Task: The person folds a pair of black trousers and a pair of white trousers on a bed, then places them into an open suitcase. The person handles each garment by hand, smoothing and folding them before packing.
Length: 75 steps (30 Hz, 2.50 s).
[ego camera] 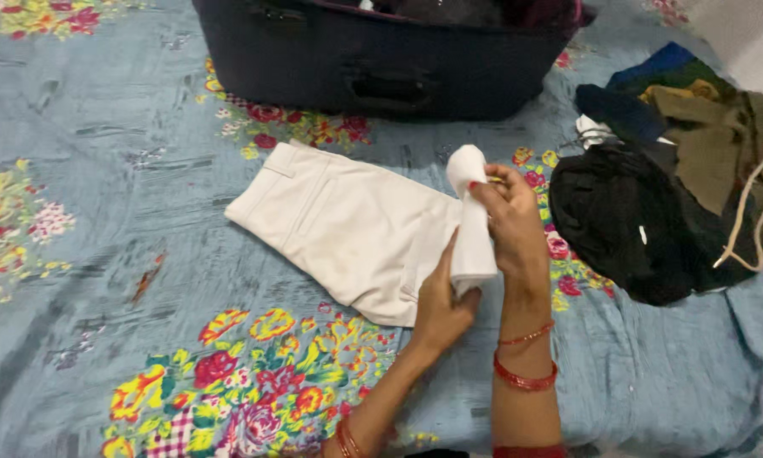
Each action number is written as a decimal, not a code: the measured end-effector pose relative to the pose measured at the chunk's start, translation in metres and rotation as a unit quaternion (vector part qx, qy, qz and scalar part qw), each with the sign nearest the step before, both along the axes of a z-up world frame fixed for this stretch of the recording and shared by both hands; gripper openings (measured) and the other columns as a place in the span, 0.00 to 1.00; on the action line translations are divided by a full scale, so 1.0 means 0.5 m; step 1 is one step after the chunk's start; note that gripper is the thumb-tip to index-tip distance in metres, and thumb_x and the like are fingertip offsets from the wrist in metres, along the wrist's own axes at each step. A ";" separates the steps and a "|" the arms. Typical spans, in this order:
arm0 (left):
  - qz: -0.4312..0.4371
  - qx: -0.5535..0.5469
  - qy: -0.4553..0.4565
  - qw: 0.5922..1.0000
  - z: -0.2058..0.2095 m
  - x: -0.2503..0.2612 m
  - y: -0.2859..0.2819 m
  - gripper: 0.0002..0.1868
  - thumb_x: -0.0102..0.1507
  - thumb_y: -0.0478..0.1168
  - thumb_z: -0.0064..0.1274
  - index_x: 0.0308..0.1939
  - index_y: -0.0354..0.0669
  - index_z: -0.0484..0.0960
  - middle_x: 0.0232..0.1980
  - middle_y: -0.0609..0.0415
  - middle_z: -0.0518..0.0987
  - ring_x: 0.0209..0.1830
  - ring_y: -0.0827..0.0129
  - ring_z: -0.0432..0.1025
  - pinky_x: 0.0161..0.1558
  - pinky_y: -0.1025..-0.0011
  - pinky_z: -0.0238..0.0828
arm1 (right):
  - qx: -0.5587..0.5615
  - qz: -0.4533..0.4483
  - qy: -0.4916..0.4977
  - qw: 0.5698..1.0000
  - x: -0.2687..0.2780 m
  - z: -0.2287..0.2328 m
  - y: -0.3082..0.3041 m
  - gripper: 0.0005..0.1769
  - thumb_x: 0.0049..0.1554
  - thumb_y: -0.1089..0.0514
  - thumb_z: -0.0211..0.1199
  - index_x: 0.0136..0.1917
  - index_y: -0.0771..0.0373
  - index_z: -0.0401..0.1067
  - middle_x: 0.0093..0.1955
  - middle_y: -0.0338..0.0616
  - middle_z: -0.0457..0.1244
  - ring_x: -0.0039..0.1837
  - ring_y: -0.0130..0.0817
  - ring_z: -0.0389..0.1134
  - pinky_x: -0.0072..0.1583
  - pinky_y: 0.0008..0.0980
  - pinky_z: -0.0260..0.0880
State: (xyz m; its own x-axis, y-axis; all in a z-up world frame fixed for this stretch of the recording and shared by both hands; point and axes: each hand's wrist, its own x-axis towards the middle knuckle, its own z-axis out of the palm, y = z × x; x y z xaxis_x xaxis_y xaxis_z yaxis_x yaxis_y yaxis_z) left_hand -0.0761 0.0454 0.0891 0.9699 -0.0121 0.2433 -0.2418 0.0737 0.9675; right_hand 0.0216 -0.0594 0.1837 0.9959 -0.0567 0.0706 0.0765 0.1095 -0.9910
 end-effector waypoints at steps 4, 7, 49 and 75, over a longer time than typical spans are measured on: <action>0.087 -0.188 0.133 0.969 -0.073 0.093 0.116 0.22 0.66 0.35 0.52 0.60 0.20 0.75 0.48 0.42 0.80 0.45 0.65 0.73 0.47 0.65 0.71 | 0.039 0.109 -0.027 0.993 0.040 0.028 0.120 0.27 0.59 0.57 0.63 0.68 0.66 0.64 0.55 0.45 0.68 0.51 0.30 0.72 0.52 0.31 0.77; 0.123 -0.351 0.143 0.917 -0.116 0.141 0.242 0.23 0.61 0.32 0.52 0.59 0.22 0.70 0.52 0.46 0.77 0.49 0.65 0.73 0.52 0.66 0.71 | -0.100 0.046 -0.066 0.992 0.058 -0.001 0.159 0.25 0.58 0.54 0.66 0.67 0.63 0.68 0.59 0.43 0.67 0.57 0.30 0.72 0.55 0.32 0.77; 0.071 -0.276 0.125 0.950 -0.041 0.097 0.236 0.44 0.60 0.42 0.61 0.78 0.50 0.58 0.58 0.48 0.78 0.50 0.68 0.73 0.50 0.70 0.71 | -0.156 -0.008 0.089 0.984 0.053 -0.149 -0.137 0.23 0.54 0.60 0.62 0.61 0.72 0.74 0.52 0.50 0.71 0.48 0.38 0.72 0.51 0.33 0.73; 0.221 0.600 -0.146 0.755 -0.003 0.120 0.277 0.39 0.60 0.61 0.51 0.69 0.42 0.71 0.70 0.45 0.72 0.72 0.45 0.60 0.71 0.35 0.44 | -0.620 -0.004 -0.044 0.783 0.052 -0.140 -0.004 0.48 0.59 0.26 0.46 0.83 0.52 0.46 0.87 0.45 0.36 0.86 0.45 0.28 0.78 0.64 0.26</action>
State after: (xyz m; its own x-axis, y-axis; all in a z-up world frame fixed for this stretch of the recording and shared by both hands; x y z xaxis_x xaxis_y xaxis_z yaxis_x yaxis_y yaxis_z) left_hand -0.0161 0.1838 0.0874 0.8511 -0.0840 0.5183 -0.2014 -0.9639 0.1745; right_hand 0.0474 -0.0612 0.1139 0.9839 0.1044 0.1450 0.1471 -0.9339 -0.3259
